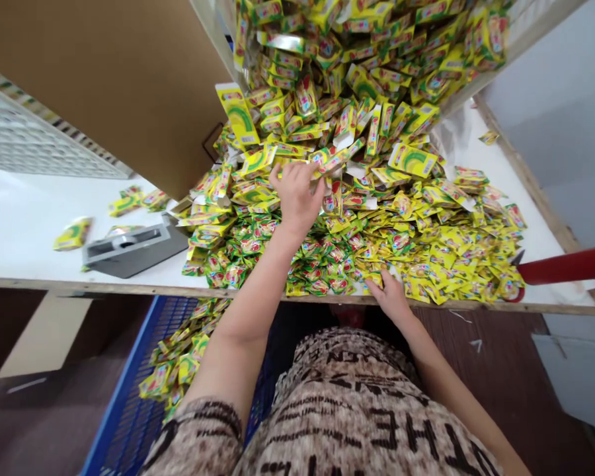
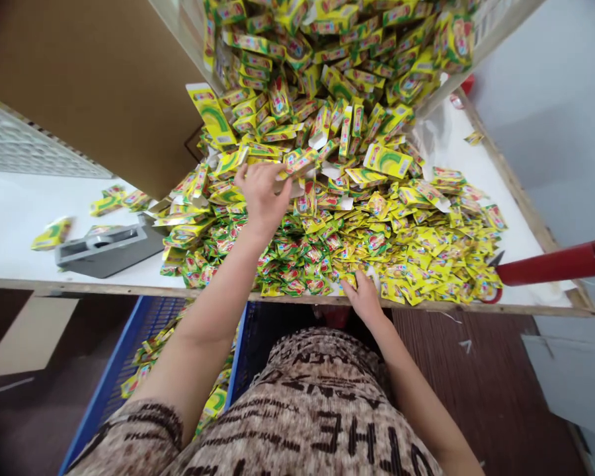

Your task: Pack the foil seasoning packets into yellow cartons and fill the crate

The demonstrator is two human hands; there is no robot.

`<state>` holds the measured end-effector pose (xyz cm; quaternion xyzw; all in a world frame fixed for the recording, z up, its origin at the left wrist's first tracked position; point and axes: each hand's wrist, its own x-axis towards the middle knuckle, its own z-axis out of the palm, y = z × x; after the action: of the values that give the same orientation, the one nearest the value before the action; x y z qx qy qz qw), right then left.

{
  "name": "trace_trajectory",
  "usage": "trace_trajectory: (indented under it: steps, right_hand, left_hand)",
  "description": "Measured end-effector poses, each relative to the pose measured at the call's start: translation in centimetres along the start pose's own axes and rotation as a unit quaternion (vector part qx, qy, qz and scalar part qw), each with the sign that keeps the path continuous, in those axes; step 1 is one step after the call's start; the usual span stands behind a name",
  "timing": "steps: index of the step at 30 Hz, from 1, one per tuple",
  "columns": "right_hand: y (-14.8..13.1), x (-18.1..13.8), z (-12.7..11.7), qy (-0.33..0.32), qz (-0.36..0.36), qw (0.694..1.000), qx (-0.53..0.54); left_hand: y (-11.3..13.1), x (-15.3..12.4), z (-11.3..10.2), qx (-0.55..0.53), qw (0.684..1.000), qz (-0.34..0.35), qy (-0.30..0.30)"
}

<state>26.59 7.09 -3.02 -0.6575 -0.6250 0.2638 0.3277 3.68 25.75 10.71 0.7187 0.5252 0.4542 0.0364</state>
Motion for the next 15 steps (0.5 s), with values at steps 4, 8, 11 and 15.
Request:
trace_trajectory:
  steps: [4, 8, 11, 15]
  right_hand:
    - [-0.4, 0.6, -1.3, -0.016, 0.124, 0.973, 0.194]
    - [-3.2, 0.7, -3.5, 0.054, 0.102, 0.950, 0.291]
    - [-5.9, -0.2, -4.1, 0.027, 0.003, 0.968, 0.249]
    - [-7.1, -2.2, -3.7, -0.089, -0.112, 0.981, 0.132]
  left_hand:
    - [1.8, -2.8, -4.3, -0.152, 0.985, -0.028, -0.081]
    - [3.6, -9.2, -5.1, -0.318, 0.853, -0.140, -0.390]
    - [4.5, -14.8, -3.4, -0.412, 0.743, -0.240, -0.469]
    - [5.8, -19.7, -2.2, -0.508, 0.673, -0.374, -0.387]
